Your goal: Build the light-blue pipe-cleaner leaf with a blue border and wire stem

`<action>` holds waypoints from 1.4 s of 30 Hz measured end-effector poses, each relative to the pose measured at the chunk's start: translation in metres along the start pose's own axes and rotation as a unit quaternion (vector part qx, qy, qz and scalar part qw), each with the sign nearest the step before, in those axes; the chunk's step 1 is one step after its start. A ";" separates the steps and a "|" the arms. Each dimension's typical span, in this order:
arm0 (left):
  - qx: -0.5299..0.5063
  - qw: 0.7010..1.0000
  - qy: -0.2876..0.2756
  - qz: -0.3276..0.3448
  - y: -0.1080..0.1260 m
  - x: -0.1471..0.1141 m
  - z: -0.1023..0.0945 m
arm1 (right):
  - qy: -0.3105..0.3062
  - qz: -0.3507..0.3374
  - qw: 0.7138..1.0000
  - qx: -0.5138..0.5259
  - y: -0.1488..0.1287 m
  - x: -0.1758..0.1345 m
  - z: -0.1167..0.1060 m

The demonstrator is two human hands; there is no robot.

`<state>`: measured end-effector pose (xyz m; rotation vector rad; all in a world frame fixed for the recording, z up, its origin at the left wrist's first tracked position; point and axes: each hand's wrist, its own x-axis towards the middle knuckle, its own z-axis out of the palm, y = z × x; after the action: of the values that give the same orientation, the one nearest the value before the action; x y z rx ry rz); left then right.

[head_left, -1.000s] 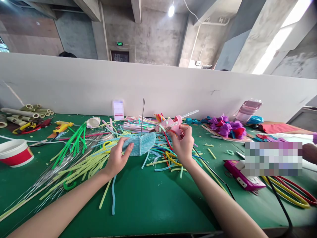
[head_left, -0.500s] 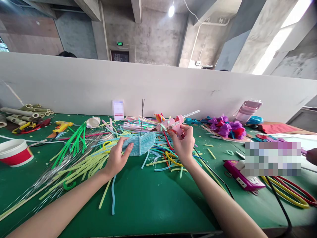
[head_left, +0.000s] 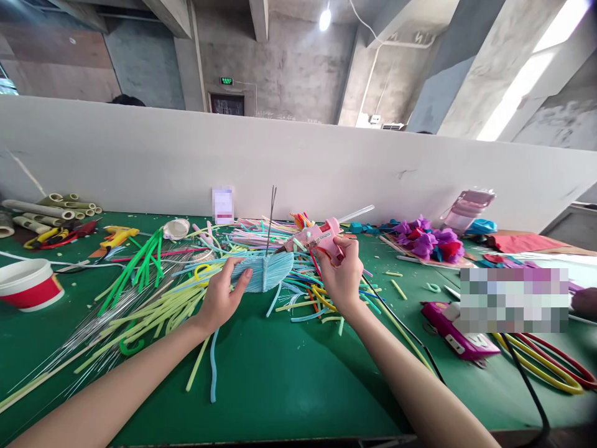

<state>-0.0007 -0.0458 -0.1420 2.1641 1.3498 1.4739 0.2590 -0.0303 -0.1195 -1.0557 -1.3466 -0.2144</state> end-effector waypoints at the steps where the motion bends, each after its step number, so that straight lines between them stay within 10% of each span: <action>1: 0.001 1.000 -0.001 0.000 0.000 0.000 0.000 | 0.000 -0.001 1.000 0.000 0.000 0.000 0.000; 42: 0.009 1.000 0.016 -0.006 0.002 0.000 -0.001 | 0.010 0.019 1.000 -0.004 0.021 0.004 -0.001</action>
<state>-0.0002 -0.0469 -0.1405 2.1471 1.3895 1.5048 0.2751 -0.0174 -0.1263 -1.0827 -1.3083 -0.2016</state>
